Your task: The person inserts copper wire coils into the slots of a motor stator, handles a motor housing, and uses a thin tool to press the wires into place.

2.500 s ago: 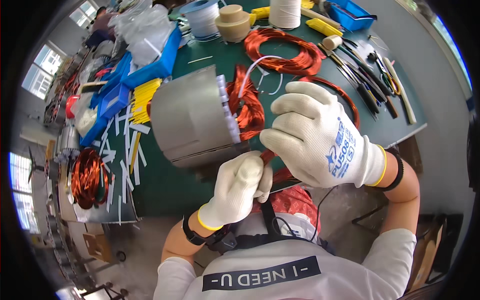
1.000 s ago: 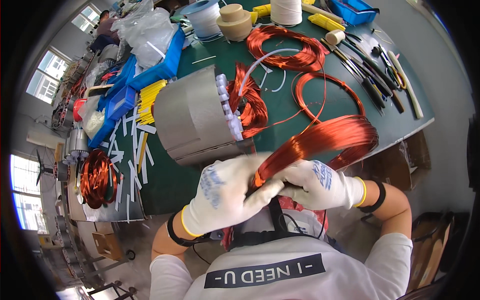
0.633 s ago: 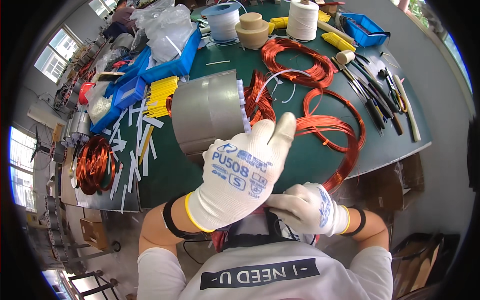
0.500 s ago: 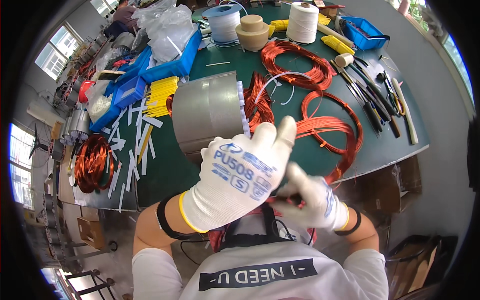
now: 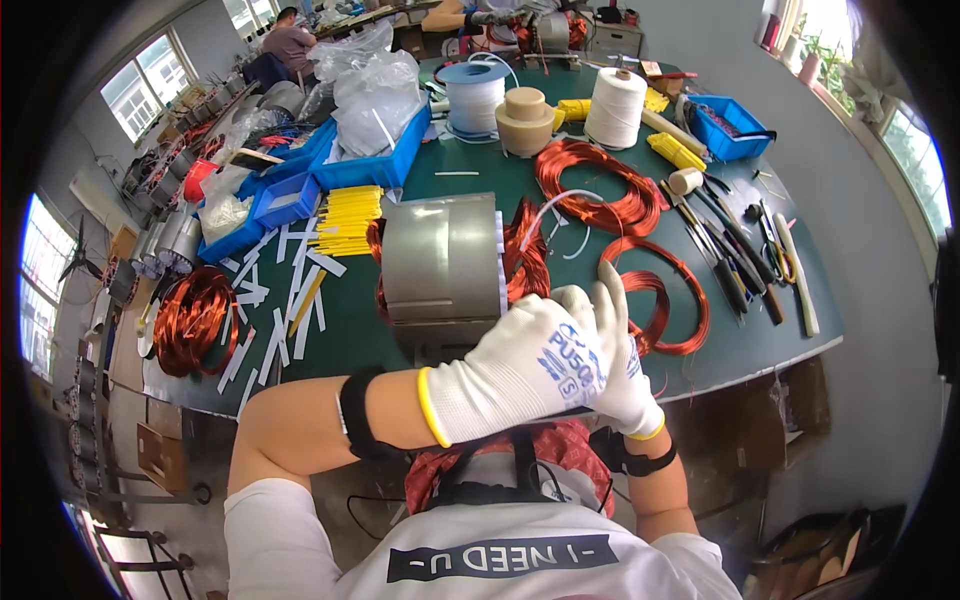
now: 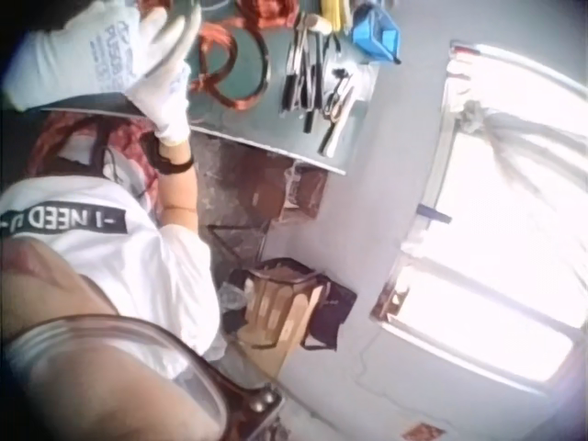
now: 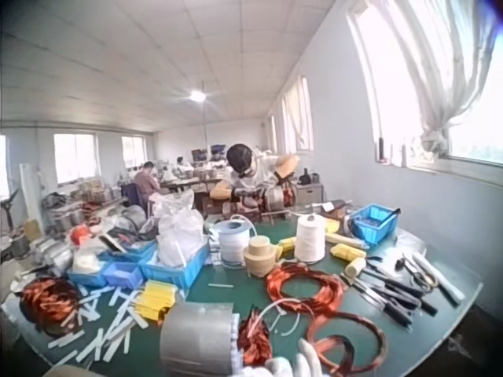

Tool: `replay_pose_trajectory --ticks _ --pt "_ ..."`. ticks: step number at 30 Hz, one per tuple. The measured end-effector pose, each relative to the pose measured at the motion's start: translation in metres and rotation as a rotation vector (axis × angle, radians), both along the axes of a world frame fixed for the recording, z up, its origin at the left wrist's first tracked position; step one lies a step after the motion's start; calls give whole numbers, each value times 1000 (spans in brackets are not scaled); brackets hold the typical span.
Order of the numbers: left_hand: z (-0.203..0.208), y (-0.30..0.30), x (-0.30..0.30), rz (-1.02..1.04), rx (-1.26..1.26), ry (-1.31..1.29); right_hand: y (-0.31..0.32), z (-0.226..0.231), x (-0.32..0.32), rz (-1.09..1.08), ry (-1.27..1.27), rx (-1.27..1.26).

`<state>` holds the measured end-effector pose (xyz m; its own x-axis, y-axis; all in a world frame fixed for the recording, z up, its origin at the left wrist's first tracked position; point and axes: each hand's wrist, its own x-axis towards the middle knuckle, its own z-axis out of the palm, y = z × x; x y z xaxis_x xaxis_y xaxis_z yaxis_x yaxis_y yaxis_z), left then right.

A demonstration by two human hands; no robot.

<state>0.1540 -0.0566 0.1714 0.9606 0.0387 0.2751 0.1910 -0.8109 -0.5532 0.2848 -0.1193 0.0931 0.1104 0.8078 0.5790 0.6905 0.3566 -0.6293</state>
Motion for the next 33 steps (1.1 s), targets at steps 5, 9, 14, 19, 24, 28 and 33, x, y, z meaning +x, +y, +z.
replay_pose_trajectory --ticks 5,9,14,19,24,28,33 --pt "-2 5 -1 -69 -84 59 6 -18 15 24 -152 62" --pt "1 15 -20 -123 -356 1 -10 -14 11 179 87 -73" --pt "10 62 -109 -33 -542 -507 -17 11 50 186 197 -452" --pt "-28 96 -161 446 -1480 -941 26 26 88 155 245 -739" --pt "-29 93 -156 486 -1877 -677 65 40 84 298 424 -1080" --pt "-27 95 -128 548 -2289 -927 83 31 88 384 469 -1203" --pt "-49 81 -114 471 -2165 -1505 79 23 82 389 488 -1078"
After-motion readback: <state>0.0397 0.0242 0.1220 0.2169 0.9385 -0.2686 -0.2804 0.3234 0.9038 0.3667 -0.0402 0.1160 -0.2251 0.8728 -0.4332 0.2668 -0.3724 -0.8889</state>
